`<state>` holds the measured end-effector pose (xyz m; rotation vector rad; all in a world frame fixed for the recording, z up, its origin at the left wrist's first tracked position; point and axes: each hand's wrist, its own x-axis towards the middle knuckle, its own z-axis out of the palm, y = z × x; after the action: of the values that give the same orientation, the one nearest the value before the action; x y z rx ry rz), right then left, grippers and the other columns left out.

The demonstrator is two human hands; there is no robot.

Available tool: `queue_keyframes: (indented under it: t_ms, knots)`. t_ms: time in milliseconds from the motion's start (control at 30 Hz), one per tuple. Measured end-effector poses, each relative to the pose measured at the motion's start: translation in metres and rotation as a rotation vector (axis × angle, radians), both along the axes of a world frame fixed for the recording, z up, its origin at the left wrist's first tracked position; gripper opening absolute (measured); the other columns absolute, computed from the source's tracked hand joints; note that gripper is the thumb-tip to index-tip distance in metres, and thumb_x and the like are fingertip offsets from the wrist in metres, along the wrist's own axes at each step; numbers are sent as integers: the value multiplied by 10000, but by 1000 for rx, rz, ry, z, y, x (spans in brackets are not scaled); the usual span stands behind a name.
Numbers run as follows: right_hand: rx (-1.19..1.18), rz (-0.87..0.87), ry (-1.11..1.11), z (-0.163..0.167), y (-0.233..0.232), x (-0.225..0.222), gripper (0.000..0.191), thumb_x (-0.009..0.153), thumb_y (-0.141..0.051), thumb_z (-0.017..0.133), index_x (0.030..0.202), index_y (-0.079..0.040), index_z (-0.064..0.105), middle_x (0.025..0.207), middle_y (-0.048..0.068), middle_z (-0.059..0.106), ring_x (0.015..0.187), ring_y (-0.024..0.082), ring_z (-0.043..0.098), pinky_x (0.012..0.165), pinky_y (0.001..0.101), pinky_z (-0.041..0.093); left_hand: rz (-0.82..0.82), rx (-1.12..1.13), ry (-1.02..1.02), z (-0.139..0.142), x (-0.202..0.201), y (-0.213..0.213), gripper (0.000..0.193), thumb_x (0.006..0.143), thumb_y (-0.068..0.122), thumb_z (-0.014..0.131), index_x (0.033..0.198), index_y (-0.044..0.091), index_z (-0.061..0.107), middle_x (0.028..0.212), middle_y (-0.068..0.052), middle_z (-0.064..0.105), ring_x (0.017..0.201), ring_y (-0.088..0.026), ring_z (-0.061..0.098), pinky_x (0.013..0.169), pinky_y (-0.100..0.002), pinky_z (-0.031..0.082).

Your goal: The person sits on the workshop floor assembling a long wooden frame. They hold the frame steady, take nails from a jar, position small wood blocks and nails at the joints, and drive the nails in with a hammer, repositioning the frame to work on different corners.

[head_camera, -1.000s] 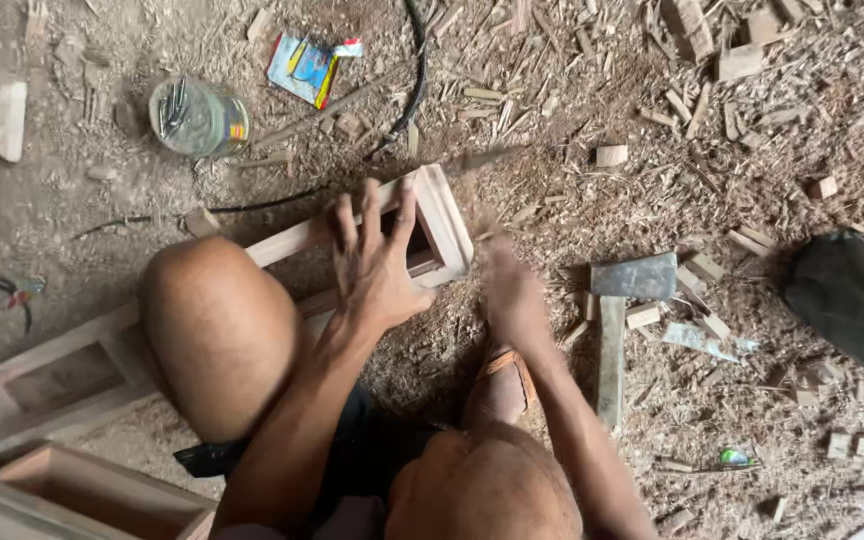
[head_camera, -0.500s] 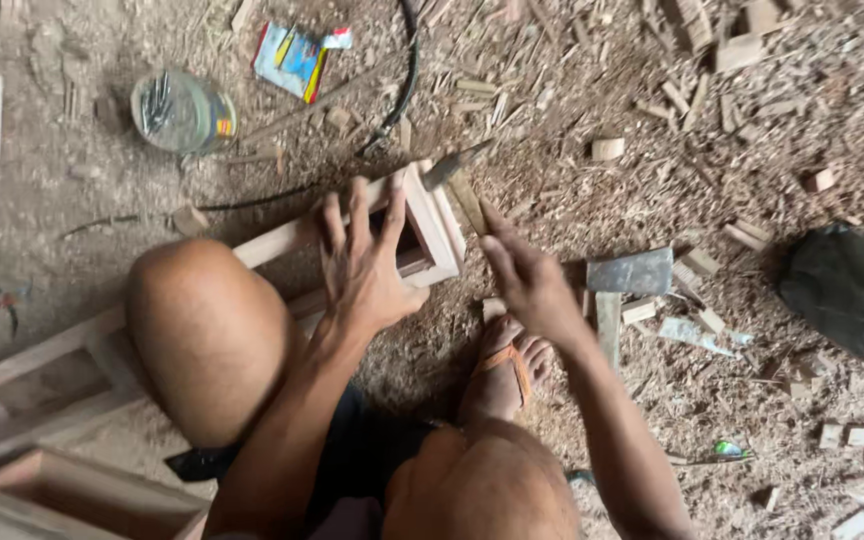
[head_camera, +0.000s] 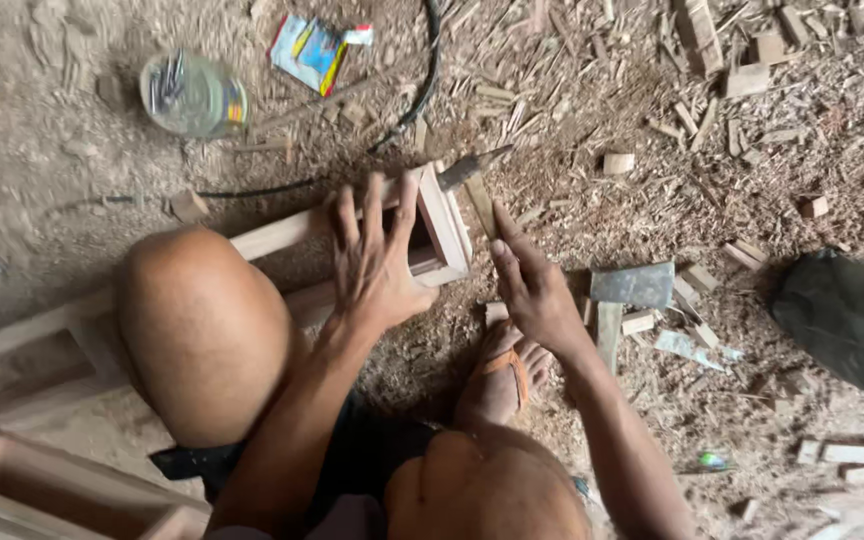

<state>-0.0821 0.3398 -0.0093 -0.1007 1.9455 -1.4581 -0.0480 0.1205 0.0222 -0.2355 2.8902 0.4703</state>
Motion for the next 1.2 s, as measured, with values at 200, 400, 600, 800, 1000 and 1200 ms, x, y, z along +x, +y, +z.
queue_keyframes:
  t_ms: [200, 400, 600, 800, 1000, 1200]
  knots:
    - [-148, -158, -93, 8, -24, 19, 568, 1116, -249, 470, 1654, -151, 318, 752, -61, 509, 595, 6, 402, 495, 188, 373, 66, 40, 228, -2, 14, -6, 1445, 471, 405, 929, 1615, 27, 131, 1647, -346, 155, 1518, -549, 149, 1243, -709, 74]
    - [-180, -109, -50, 13, -19, -3, 512, 1122, -233, 401, 1624, -140, 358, 673, -47, 552, 462, 11, 386, 366, 170, 352, 126, 45, 112, -17, 16, -17, 1529, 381, 474, 932, 1586, 26, 103, 1593, -316, 219, 1492, -523, 195, 1221, -739, 7]
    - [-182, -363, 26, -11, -14, -10, 506, 1149, -241, 365, 1637, -139, 277, 644, -51, 500, 435, 15, 413, 319, 170, 359, 137, 58, 154, -31, 23, -23, 1542, 354, 452, 930, 1584, 26, 103, 1601, -321, 224, 1508, -515, 208, 1234, -741, -3]
    - [-253, -438, 36, 1, -22, -12, 528, 1136, -215, 348, 1641, -135, 213, 670, -51, 547, 442, 2, 434, 312, 160, 369, 148, 86, 200, -39, 25, -24, 1568, 368, 470, 939, 1594, 27, 68, 1634, -317, 167, 1538, -515, 160, 1236, -752, -21]
    - [-120, -32, 62, 2, -29, 3, 536, 1144, -200, 393, 1649, -54, 286, 856, -56, 547, 474, 21, 444, 351, 187, 404, 142, 94, 141, -38, 25, -24, 1622, 342, 552, 946, 1581, 25, 42, 1639, -314, 125, 1534, -528, 126, 1207, -763, -47]
    - [-120, -493, -11, 5, -18, -4, 539, 1106, -238, 381, 1616, -124, 248, 618, -55, 534, 419, 10, 438, 305, 179, 373, 132, 48, 89, -31, 22, -22, 1658, 326, 601, 960, 1578, -17, 67, 1626, -330, 154, 1512, -564, 129, 1200, -774, -34]
